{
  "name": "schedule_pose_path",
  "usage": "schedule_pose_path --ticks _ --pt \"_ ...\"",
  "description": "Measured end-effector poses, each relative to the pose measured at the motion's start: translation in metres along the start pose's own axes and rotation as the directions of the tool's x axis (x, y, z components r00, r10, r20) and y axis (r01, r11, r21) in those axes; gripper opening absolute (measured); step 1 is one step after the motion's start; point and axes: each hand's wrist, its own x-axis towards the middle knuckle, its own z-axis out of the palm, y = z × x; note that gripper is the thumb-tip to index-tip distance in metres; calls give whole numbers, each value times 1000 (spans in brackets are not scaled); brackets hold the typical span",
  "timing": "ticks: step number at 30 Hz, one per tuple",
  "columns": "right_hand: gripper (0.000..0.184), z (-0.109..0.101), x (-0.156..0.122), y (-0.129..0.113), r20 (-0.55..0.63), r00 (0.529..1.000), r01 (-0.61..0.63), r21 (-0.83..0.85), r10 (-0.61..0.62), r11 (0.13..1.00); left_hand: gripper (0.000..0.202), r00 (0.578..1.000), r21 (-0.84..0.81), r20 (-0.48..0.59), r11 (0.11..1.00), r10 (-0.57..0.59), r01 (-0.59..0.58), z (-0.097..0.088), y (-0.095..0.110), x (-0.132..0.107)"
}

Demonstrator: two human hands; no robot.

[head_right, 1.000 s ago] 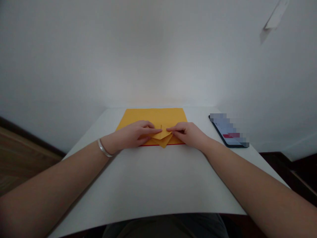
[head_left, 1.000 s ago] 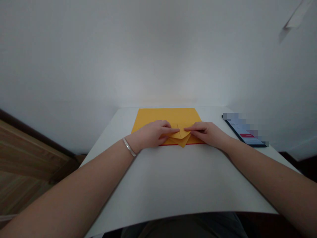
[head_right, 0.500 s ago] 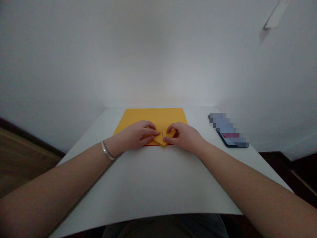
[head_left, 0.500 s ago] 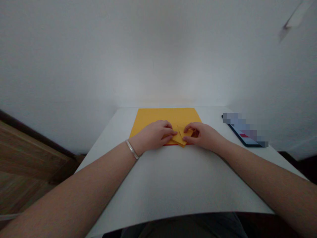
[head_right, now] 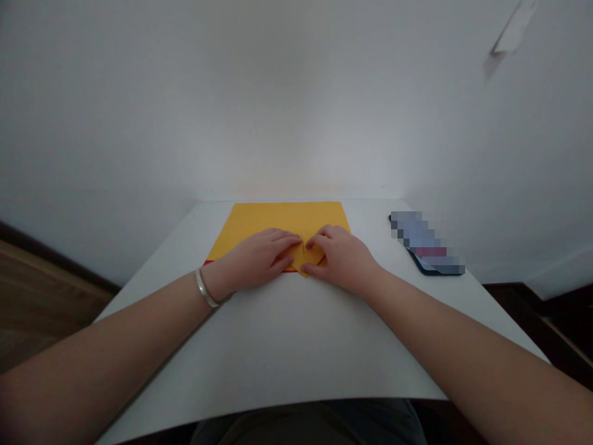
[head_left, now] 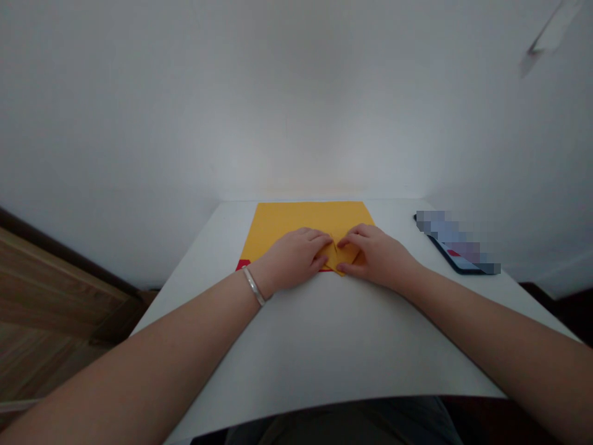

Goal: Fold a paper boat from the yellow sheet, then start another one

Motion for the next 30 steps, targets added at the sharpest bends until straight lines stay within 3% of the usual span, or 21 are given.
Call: schedule_pose_path --ticks 6,12,23,30 --pt "48 -3 3 -8 26 995 95 -147 -92 985 37 1000 73 -5 997 -20 20 5 5 0" --pt "52 -2 7 -8 27 992 127 -157 -124 979 40 999 69 0 996 -49 49 5 10 1" --pt "72 11 15 5 41 994 109 -156 -104 982 57 976 85 151 985 -160 148 11 13 -1" --pt "70 1 14 -1 102 984 164 -204 -145 965 58 962 158 193 974 -191 161 7 16 -1"
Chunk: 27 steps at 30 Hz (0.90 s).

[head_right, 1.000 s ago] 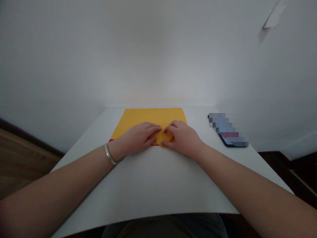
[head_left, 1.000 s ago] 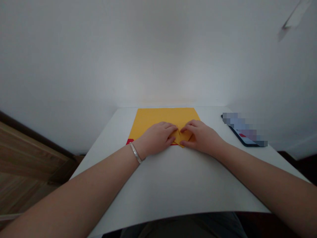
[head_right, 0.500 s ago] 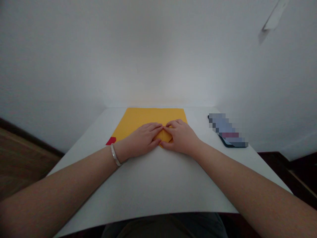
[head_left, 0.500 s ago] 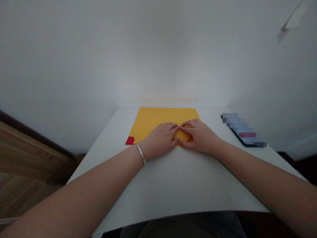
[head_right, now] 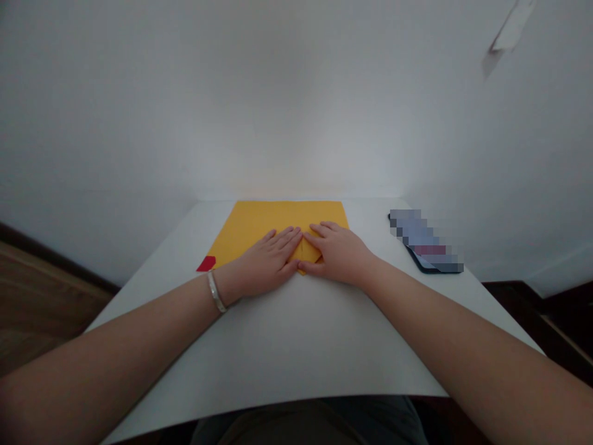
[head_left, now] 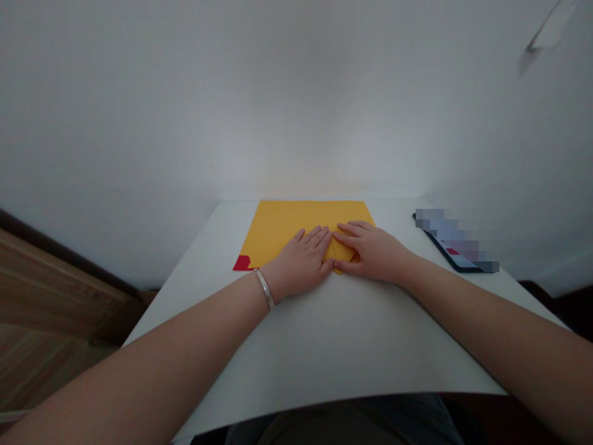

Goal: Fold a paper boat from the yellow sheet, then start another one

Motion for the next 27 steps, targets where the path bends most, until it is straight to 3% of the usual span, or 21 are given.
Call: schedule_pose_path --ticks 4,10,20,27 --pt "61 -10 -1 -4 10 1000 28 -16 -28 999 59 1000 -3 4 1000 -3 3 -2 1 0" --pt "56 -16 -3 -8 45 998 -37 -60 39 998 59 1000 -13 -4 1000 -10 10 -1 0 0" --pt "60 -25 -4 -23 64 978 -187 -166 200 968 58 990 178 -124 980 -69 91 -10 12 0" --pt "62 -26 -7 -28 53 962 -247 -248 268 937 42 987 167 -135 980 -81 103 -22 15 0"
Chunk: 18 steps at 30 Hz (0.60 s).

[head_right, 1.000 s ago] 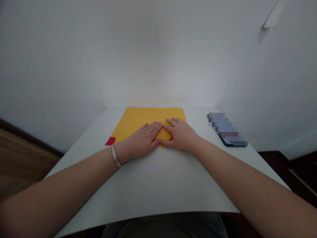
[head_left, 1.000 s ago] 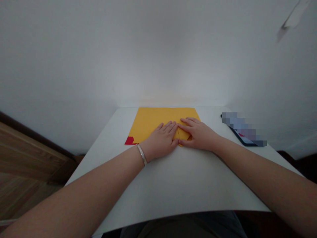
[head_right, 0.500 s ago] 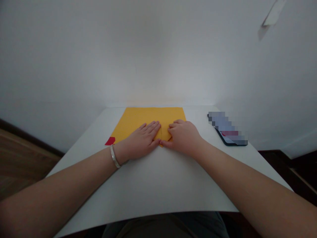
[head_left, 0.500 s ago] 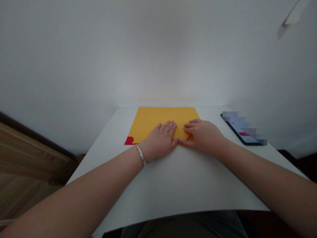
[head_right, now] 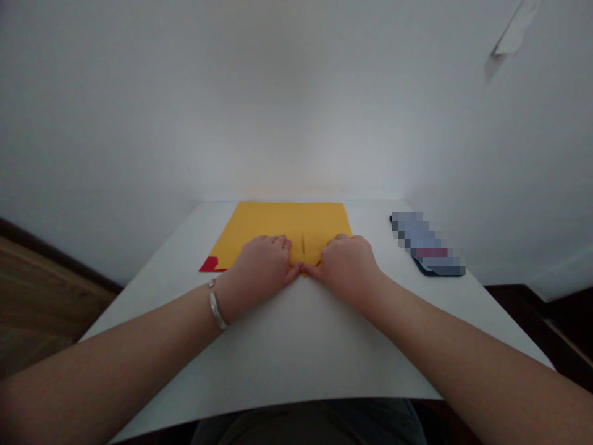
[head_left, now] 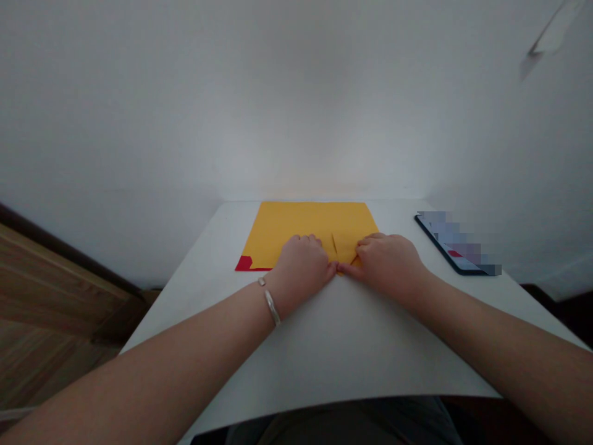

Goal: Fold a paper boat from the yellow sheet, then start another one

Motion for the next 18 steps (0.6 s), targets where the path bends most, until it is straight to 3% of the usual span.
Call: schedule_pose_path --ticks 7,18 --pt "54 -1 -2 3 -41 999 -11 -4 10 1000 37 997 -7 -70 1000 26 -27 3 -10 0" --pt "38 17 8 18 -109 992 -42 153 59 987 28 992 -36 -127 999 12 -17 3 -12 -1"
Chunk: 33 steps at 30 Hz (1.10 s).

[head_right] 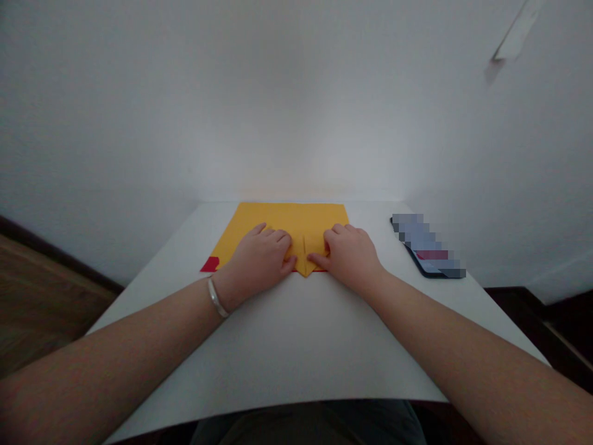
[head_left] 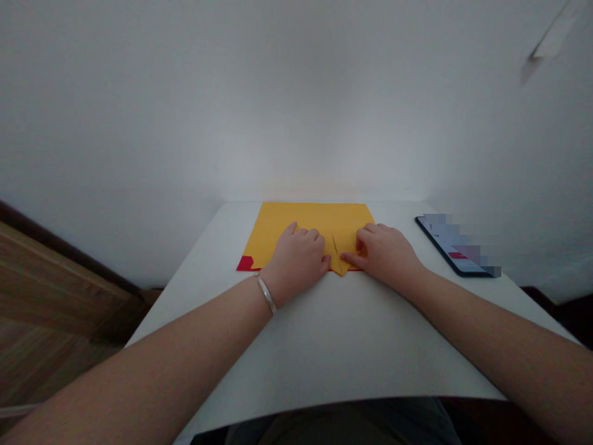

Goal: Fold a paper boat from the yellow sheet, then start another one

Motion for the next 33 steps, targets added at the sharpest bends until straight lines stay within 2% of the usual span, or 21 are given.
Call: schedule_pose_path --ticks 3,8,12,15,18,21,23,28,33 --pt "33 3 3 1 -2 1000 -11 12 11 1000 32 1000 -67 7 998 -1 1 2 0 0" --pt "23 7 7 2 -1 1000 -8 -21 8 1000 39 990 -175 45 977 130 -120 10 -4 0" --pt "18 11 7 6 -16 1000 -19 -30 18 999 41 988 -215 91 971 122 -100 15 -7 1" --pt "17 13 5 10 -77 997 -23 58 28 998 42 986 -243 107 965 129 -99 17 -9 3" --pt "16 13 3 6 -144 989 65 254 -29 965 42 983 -271 103 956 149 -116 17 -11 4" --pt "11 12 2 -3 -88 986 165 384 -141 908 39 981 -301 98 945 165 -128 17 -12 3" --pt "11 11 2 -9 -41 985 172 408 -170 896 37 983 -313 98 943 153 -116 17 -12 3" --pt "11 10 5 -10 25 986 138 453 -167 881 36 985 -313 70 941 155 -126 22 -13 3" --pt "20 10 3 -12 18 992 110 352 -124 929 34 983 -300 23 940 179 -164 24 -13 5"
